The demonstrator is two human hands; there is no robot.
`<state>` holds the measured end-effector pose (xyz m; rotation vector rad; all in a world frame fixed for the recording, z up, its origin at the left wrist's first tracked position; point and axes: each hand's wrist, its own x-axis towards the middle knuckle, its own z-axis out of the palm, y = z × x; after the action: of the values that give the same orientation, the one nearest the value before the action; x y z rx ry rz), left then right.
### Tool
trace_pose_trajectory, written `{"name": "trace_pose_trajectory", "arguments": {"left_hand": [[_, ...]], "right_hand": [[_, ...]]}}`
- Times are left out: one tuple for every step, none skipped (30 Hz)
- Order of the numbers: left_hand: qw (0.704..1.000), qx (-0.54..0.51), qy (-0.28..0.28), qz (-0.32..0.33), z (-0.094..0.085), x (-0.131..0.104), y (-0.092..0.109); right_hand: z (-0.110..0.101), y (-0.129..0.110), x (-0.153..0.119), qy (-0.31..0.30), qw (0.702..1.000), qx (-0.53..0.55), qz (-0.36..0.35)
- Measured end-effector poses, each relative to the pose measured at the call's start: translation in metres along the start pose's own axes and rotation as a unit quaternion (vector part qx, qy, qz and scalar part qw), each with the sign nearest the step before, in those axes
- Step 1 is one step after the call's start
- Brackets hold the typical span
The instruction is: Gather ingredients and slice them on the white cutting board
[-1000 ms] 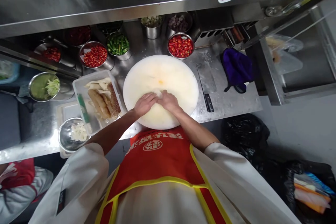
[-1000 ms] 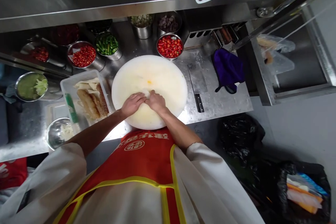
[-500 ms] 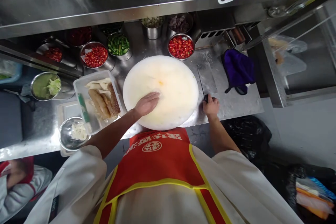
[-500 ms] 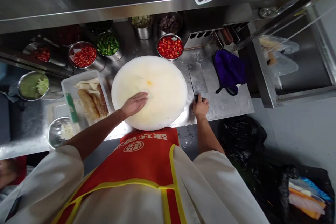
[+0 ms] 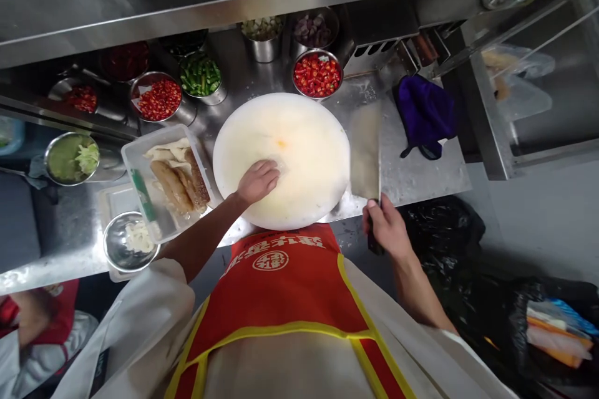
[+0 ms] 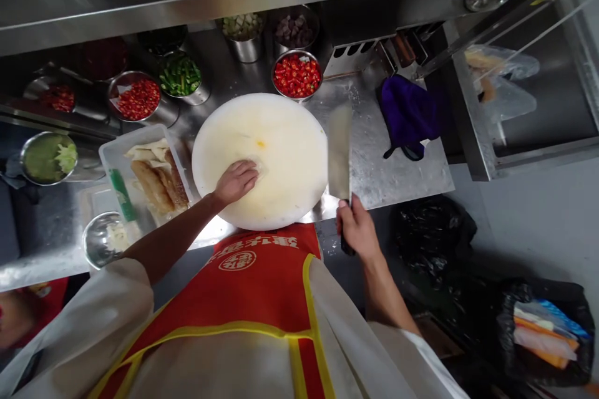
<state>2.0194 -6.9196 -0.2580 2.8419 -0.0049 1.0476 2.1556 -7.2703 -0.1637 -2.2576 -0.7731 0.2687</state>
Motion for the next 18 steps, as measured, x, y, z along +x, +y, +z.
{"name": "trace_pose_trajectory", "arguments": {"left_hand": [[1.000,0.006,0.003,0.005,0.000,0.000,0.000],[1.000,0.010,0.004,0.008,0.001,0.001,0.000],[1.000,0.012,0.003,0.010,0.001,0.002,-0.001],[1.000,0.011,0.002,0.011,0.001,0.002,-0.001],[1.000,0.009,0.000,0.010,0.002,0.003,-0.001],[1.000,0.006,-0.002,0.010,0.002,0.004,-0.002],[1.000,0.003,-0.005,0.010,0.002,0.004,-0.002],[1.000,0.000,-0.007,0.011,0.003,0.005,-0.003],[1.000,-0.001,-0.009,0.013,0.003,0.005,-0.003],[1.000,0.000,-0.010,0.017,0.004,0.005,-0.004],[1.000,0.001,-0.010,0.021,0.004,0.005,-0.004],[1.000,0.004,-0.008,0.024,0.004,0.005,-0.004],[1.000,0.008,-0.005,0.028,0.004,0.005,-0.005],[1.000,0.010,-0.001,0.030,0.004,0.005,-0.005],[0.999,0.010,0.001,0.031,0.005,0.005,-0.005],[1.000,0.008,0.004,0.029,0.005,0.005,-0.005],[1.000,0.003,0.006,0.025,0.005,0.005,-0.005],[1.000,-0.003,0.007,0.020,0.005,0.005,-0.005]], "right_hand": [[0.004,-0.014,-0.014,-0.036,0.999,-0.006,-0.010],[0.009,-0.027,-0.025,-0.075,0.997,-0.018,-0.028],[0.014,-0.041,-0.031,-0.113,0.992,-0.030,-0.054],[0.018,-0.053,-0.034,-0.150,0.984,-0.046,-0.087],[0.022,-0.063,-0.034,-0.181,0.974,-0.064,-0.119],[0.025,-0.071,-0.032,-0.204,0.965,-0.082,-0.143],[0.028,-0.078,-0.029,-0.221,0.957,-0.101,-0.158],[0.029,-0.082,-0.025,-0.231,0.951,-0.122,-0.164],[0.031,-0.085,-0.022,-0.238,0.947,-0.142,-0.162],[0.031,-0.086,-0.018,-0.242,0.944,-0.159,-0.159],[0.032,-0.087,-0.015,-0.246,0.941,-0.171,-0.158],[0.032,-0.086,-0.013,-0.250,0.938,-0.180,-0.158],[0.031,-0.086,-0.011,-0.254,0.936,-0.185,-0.158],[0.030,-0.086,-0.010,-0.257,0.934,-0.189,-0.158],[0.029,-0.085,-0.011,-0.261,0.933,-0.190,-0.157],[0.026,-0.084,-0.012,-0.266,0.932,-0.190,-0.155],[0.023,-0.084,-0.014,-0.271,0.931,-0.192,-0.148],[0.020,-0.083,-0.015,-0.277,0.930,-0.197,-0.139]]}}
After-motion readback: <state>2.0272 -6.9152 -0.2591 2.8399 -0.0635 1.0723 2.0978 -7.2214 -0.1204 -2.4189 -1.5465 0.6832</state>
